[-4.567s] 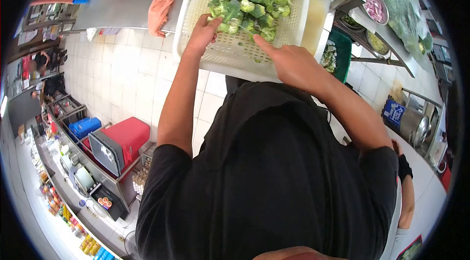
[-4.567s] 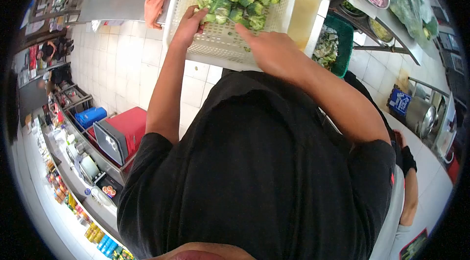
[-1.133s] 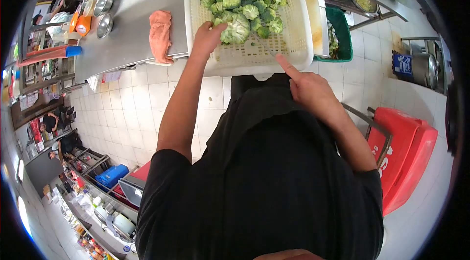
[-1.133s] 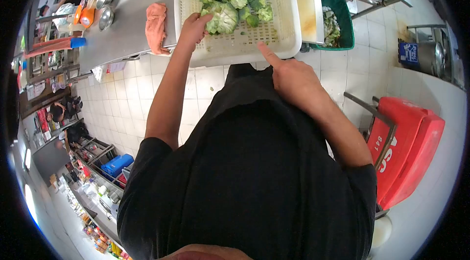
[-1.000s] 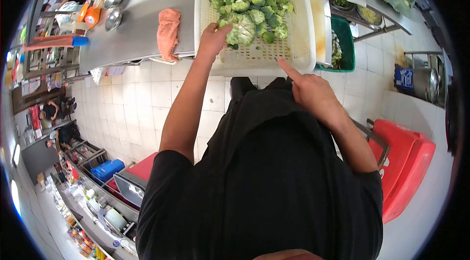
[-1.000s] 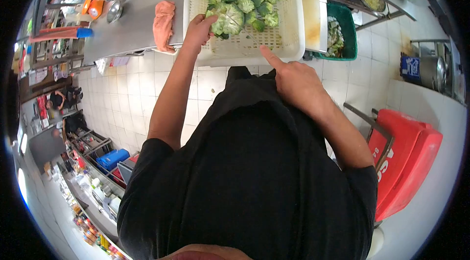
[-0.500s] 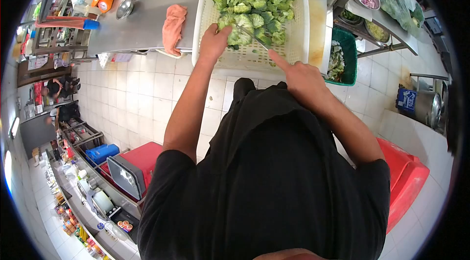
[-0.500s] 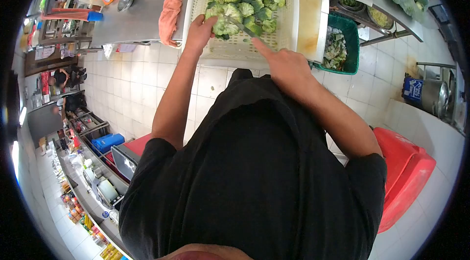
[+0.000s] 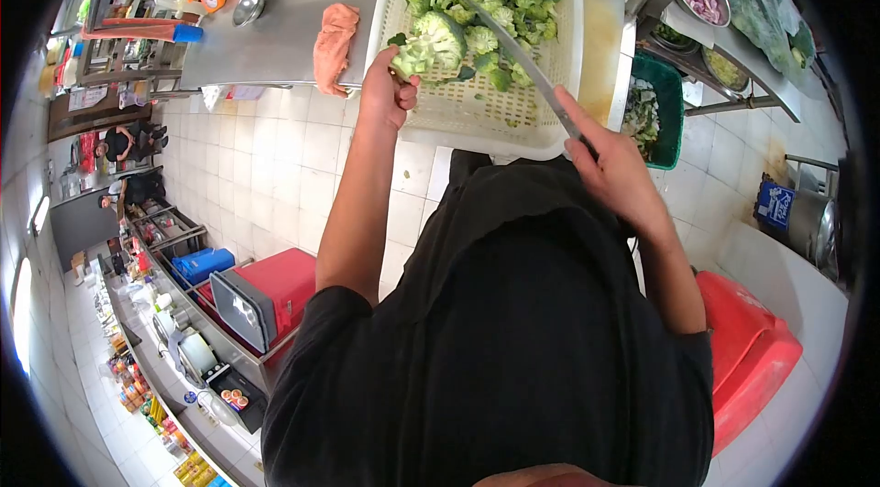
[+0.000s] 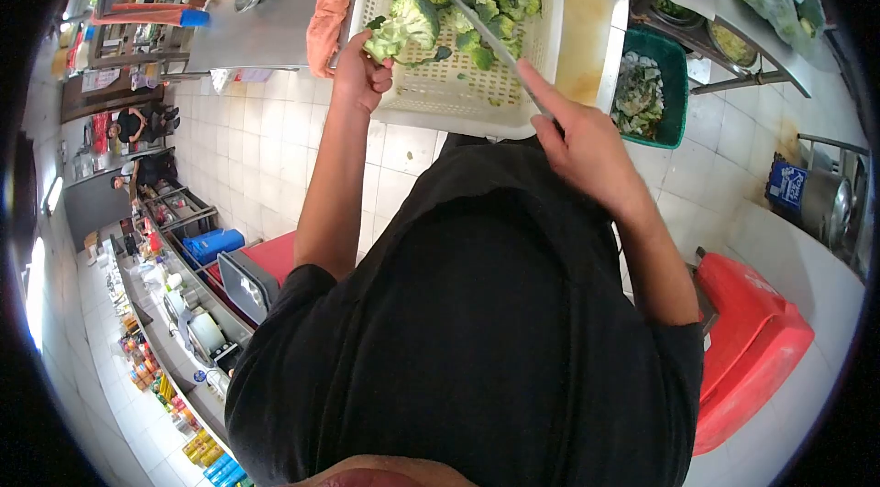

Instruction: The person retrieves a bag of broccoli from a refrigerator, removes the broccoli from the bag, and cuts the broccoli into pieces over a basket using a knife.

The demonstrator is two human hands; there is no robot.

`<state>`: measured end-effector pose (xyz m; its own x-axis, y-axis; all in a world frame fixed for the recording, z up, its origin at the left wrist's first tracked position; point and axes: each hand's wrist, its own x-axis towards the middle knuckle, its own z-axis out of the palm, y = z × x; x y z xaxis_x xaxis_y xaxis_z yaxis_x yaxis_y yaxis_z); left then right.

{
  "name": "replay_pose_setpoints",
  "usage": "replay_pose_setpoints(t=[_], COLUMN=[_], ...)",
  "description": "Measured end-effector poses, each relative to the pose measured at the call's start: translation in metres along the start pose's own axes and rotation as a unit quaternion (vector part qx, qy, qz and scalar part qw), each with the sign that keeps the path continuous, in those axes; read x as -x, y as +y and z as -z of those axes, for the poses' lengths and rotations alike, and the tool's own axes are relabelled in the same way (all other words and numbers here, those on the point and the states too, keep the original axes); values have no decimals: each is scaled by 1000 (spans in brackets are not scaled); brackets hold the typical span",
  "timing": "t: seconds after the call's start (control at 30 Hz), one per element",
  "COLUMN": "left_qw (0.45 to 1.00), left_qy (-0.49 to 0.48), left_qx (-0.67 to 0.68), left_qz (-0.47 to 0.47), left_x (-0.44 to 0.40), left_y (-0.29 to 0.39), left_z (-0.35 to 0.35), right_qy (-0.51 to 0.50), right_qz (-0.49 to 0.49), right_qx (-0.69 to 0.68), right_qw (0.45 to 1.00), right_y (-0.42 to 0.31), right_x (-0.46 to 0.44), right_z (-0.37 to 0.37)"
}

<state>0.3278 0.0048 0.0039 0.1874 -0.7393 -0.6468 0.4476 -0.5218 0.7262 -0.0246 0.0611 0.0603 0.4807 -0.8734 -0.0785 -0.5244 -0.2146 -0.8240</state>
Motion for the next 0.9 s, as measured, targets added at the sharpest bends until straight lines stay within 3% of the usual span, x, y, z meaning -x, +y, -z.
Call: replay_pose_setpoints(t=[0.03,0.1,0.27,0.33,0.37,0.47,0.57,0.7,0.83,0.9], left_qw=[999,994,970,967,965,966,959,954,980,986], left_qy=[-15,-37,-92,-117,-129,-183,-210,-236,-156,-156], left_qx=[35,102,213,211,209,166,164,143,79,34], left_qz=[6,23,67,80,88,79,94,118,97,49], left_x=[2,6,15,18,21,28,40,45,41,44], left_y=[0,-1,-5,-7,-8,-12,-16,-22,-33,-34], left_z=[-2,-8,-20,-24,-25,-28,-33,-36,-33,-31], right_qy=[35,41,36,26,86,-11,48,5,-67,-82], right_qz=[56,75,-37,-65,10,-131,-112,-192,-216,-209], right_qx=[8,2,-119,-129,-127,-260,-337,-443,-462,-529], right_qw=[998,996,992,989,988,957,934,876,857,818], right_y=[7,12,-8,1,24,5,29,41,46,43], right_x=[2,0,-6,-22,-36,-71,-116,-154,-160,-152], right_z=[-9,-17,-12,-13,-28,-4,-15,-31,-46,-52])
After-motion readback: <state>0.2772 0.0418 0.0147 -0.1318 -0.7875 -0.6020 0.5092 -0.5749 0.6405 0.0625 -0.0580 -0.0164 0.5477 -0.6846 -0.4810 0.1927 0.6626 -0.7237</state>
